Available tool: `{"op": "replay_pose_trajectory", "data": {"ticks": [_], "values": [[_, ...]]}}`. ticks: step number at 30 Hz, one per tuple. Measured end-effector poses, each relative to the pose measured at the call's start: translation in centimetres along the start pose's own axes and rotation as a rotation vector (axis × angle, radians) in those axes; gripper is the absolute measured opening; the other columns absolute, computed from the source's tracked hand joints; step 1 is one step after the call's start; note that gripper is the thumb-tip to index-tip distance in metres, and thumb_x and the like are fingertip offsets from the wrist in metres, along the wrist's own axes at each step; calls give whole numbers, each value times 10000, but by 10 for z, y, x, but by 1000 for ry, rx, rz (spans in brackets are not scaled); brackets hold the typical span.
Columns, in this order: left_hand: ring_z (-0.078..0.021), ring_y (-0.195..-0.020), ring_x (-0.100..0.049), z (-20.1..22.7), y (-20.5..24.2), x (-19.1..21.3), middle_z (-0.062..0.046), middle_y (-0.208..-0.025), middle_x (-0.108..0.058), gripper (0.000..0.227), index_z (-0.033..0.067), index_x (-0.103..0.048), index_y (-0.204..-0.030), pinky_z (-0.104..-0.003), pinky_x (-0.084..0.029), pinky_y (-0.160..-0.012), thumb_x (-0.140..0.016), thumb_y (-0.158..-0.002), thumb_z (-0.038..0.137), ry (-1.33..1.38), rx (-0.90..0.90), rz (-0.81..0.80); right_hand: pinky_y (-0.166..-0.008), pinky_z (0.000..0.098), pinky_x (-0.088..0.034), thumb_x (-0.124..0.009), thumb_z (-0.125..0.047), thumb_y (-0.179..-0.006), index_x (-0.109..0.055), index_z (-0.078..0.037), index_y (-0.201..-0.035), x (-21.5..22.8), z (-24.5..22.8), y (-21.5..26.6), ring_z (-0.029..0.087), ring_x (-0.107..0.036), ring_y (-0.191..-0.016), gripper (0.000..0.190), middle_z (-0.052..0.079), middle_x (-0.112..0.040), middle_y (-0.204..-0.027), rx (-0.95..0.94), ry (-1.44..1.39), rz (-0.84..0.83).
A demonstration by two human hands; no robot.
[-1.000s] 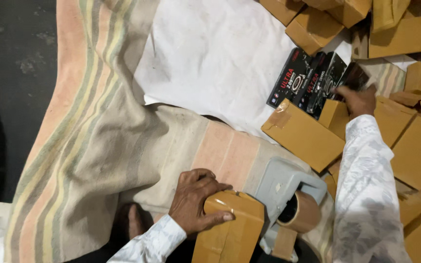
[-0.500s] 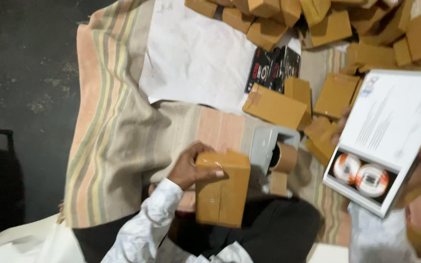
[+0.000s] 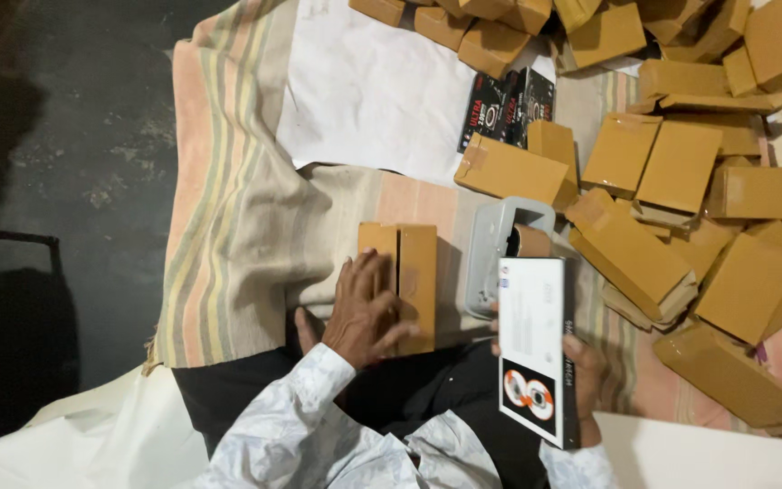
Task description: The person sits on the floor and repeatedly packs small black product boxes into larger brown cardboard boxes. They close the flaps and seal each box using a tape dispenser, then place the finished packages into a growing pile.
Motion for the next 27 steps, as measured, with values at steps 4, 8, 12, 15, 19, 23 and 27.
{"op": "replay_pose_trajectory", "data": {"ticks": [4, 8, 12, 15, 19, 23, 27], "values": [[-503, -1491, -284, -4, 12, -32, -265, -1589, -340, 456, 130, -622, -1209, -622, -311, -1190, -779, -817, 301, -64, 238, 132, -947, 540, -553, -609, -463, -871, -326, 111, -1558, -41, 9, -9, 471, -572, -1240, 939, 423, -457, -1483, -180, -233, -163], [-567, -1400, -253, -9, 2, -51, -330, -1547, -268, 669, 168, -578, -1424, -656, -329, -1039, -795, -803, 287, -86, 432, 109, -927, 565, -557, -622, -525, -887, -312, 50, -1575, -66, 21, -4, 497, -559, -1247, 949, 417, -403, -1494, -257, -417, -142], [-567, -1392, -320, -15, -6, -47, -339, -1585, -242, 653, 213, -526, -1478, -617, -407, -1066, -765, -871, 241, -3, 418, 171, -854, 506, -565, -661, -471, -880, -305, 24, -1596, -82, 35, 6, 432, -594, -1179, 940, 370, -400, -1544, -314, -389, -240], [-560, -1357, -406, -20, -11, -46, -328, -1599, -246, 695, 230, -484, -1509, -567, -467, -1047, -738, -864, 180, 30, 464, 143, -862, 438, -552, -686, -401, -869, -319, 17, -1623, -91, 49, 4, 358, -608, -1151, 938, 348, -405, -1592, -394, -404, -383], [-549, -1306, -487, -27, -13, -41, -313, -1598, -252, 733, 197, -446, -1504, -524, -507, -1009, -746, -836, 153, 192, 550, 76, -885, 436, -544, -712, -404, -858, -363, 35, -1609, -86, 61, -6, 343, -609, -1162, 937, 328, -439, -1553, -397, -372, -414], [-465, -1319, -556, -32, -6, -15, -238, -1467, -477, 713, 84, -430, -1500, -495, -505, -1086, -678, -833, 122, 366, 584, 156, -893, 427, -540, -711, -406, -832, -389, 29, -1544, -70, 61, -17, 338, -596, -1176, 894, 263, -444, -1556, -302, -165, -285], [-490, -1380, -366, -20, -24, 1, -305, -1443, -423, 586, 30, -613, -1213, -558, -352, -1101, -787, -667, 150, -191, 413, 81, -897, 393, -522, -721, -400, -812, -393, 39, -1558, -65, 53, -28, 317, -587, -1227, 925, 245, -452, -1581, -255, 77, -283]]}}
Point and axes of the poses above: each hand's wrist, its own y-axis away from the middle knuckle, its own x-axis out of the back of the hand, z = x × y, the point moved 6 cm from there along -y, towards the middle knuckle
